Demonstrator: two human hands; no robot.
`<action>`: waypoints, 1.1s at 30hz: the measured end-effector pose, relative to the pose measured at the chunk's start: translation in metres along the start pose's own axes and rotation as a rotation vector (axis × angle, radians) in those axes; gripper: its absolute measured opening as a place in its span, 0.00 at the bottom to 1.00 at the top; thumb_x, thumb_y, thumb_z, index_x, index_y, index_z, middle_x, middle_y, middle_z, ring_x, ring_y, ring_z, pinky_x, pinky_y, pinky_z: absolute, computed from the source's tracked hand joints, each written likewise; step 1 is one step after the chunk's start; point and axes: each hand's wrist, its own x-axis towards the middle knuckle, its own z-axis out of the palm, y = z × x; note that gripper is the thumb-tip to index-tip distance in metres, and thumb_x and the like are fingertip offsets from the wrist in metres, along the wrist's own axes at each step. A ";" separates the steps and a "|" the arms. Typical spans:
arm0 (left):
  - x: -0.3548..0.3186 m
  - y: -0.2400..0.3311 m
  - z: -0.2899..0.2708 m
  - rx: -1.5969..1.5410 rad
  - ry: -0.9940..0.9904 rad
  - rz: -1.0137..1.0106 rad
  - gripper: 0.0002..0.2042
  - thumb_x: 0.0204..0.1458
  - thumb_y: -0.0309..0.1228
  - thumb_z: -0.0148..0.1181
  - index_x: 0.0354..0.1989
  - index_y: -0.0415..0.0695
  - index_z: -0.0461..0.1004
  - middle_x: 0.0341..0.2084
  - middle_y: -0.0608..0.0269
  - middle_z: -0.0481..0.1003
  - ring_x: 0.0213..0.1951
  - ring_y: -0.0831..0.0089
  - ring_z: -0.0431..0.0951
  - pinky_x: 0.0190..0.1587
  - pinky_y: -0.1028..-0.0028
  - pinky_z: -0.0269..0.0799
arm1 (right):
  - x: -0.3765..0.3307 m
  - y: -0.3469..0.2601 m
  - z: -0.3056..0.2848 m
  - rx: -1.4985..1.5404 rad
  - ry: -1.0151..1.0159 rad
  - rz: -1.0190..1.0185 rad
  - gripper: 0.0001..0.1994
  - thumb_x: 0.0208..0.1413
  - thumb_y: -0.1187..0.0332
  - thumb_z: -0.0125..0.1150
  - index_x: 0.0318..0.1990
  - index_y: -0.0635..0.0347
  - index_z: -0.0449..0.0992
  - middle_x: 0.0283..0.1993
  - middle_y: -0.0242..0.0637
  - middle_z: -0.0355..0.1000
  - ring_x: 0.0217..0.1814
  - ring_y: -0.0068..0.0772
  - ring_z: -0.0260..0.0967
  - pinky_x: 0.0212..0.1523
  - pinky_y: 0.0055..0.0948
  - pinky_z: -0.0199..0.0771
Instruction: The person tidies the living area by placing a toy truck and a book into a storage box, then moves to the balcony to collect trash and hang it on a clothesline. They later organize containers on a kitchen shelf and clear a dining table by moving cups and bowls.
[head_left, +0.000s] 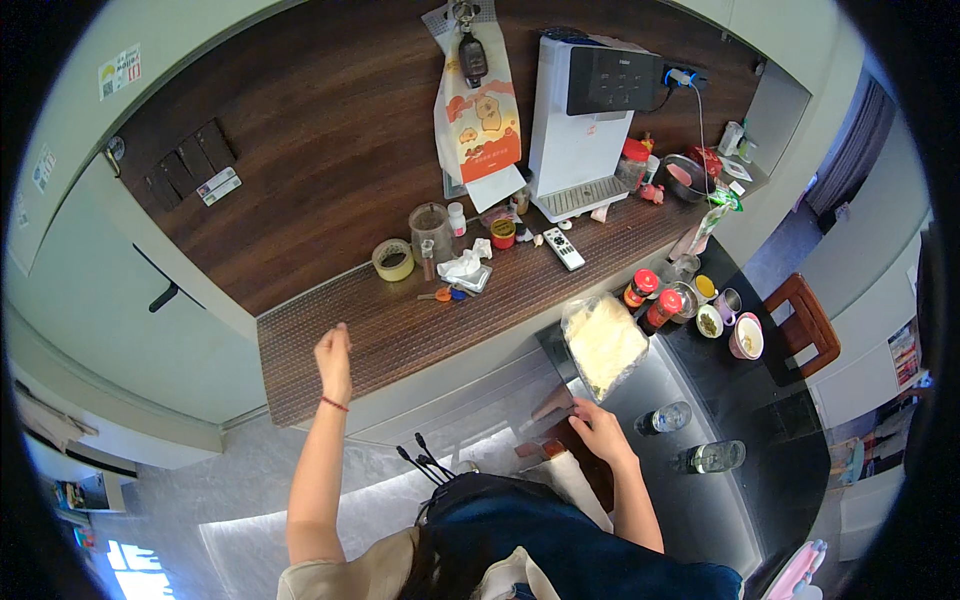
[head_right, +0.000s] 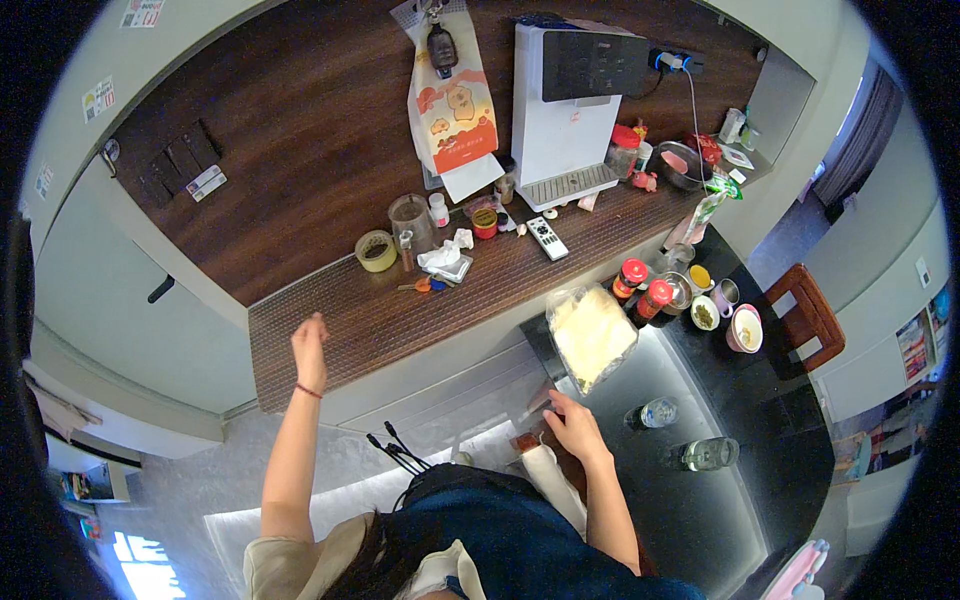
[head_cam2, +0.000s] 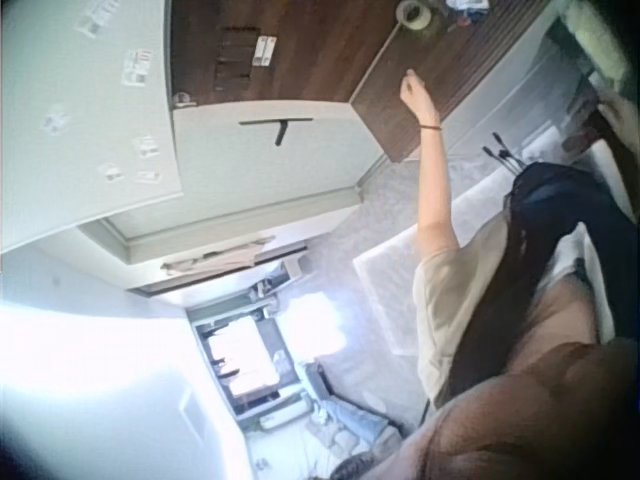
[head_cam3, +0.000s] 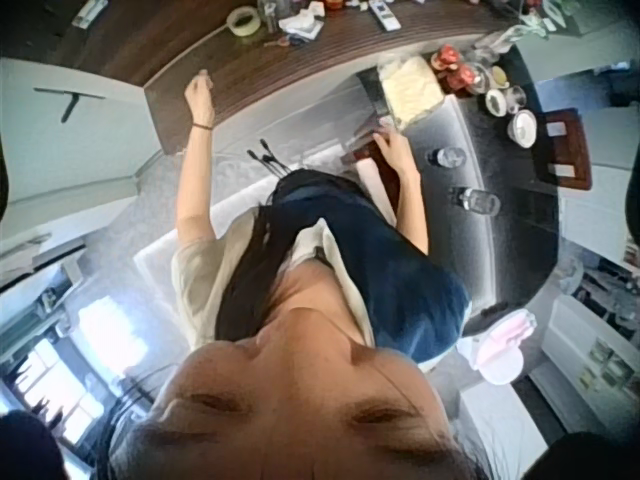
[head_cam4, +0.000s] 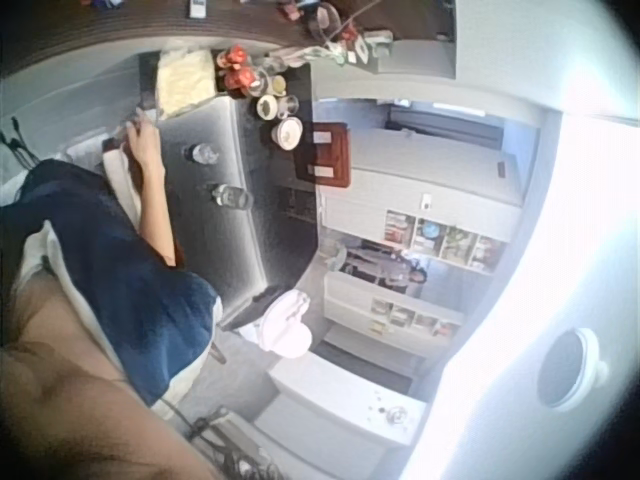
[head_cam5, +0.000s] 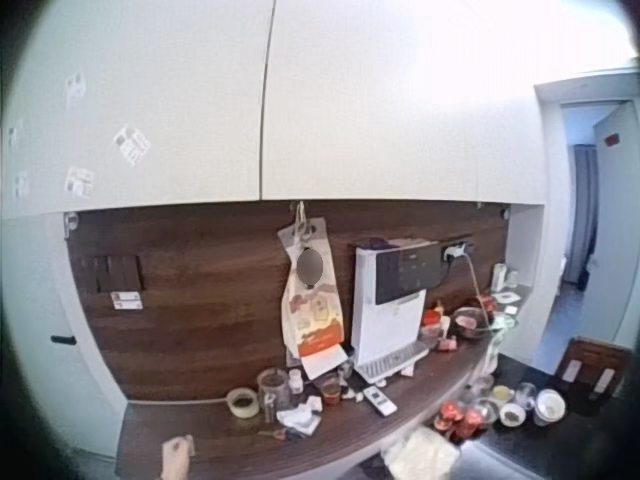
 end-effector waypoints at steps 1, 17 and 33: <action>0.007 -0.015 0.002 0.026 0.006 -0.084 0.17 0.51 0.34 0.49 0.11 0.47 0.59 0.11 0.72 0.59 0.18 0.84 0.55 0.23 0.79 0.51 | -0.002 0.000 -0.001 -0.014 0.008 0.018 0.20 0.47 0.67 0.53 0.48 0.66 0.64 0.41 0.54 0.68 0.44 0.45 0.67 0.44 0.33 0.66; 0.087 -0.079 0.025 0.288 -0.124 -0.063 0.11 0.49 0.30 0.51 0.38 0.36 0.69 0.32 0.53 0.74 0.31 0.72 0.75 0.32 0.77 0.70 | -0.025 0.010 0.011 -0.012 0.058 0.200 0.21 0.48 0.68 0.53 0.50 0.66 0.63 0.42 0.52 0.68 0.46 0.43 0.67 0.45 0.32 0.66; 0.092 -0.059 0.081 0.543 -0.293 0.112 0.21 0.42 0.30 0.59 0.45 0.37 0.65 0.38 0.54 0.70 0.35 0.68 0.72 0.40 0.73 0.66 | -0.024 0.015 0.015 -0.063 0.102 0.258 0.20 0.49 0.67 0.52 0.49 0.65 0.63 0.42 0.50 0.69 0.44 0.41 0.68 0.44 0.32 0.67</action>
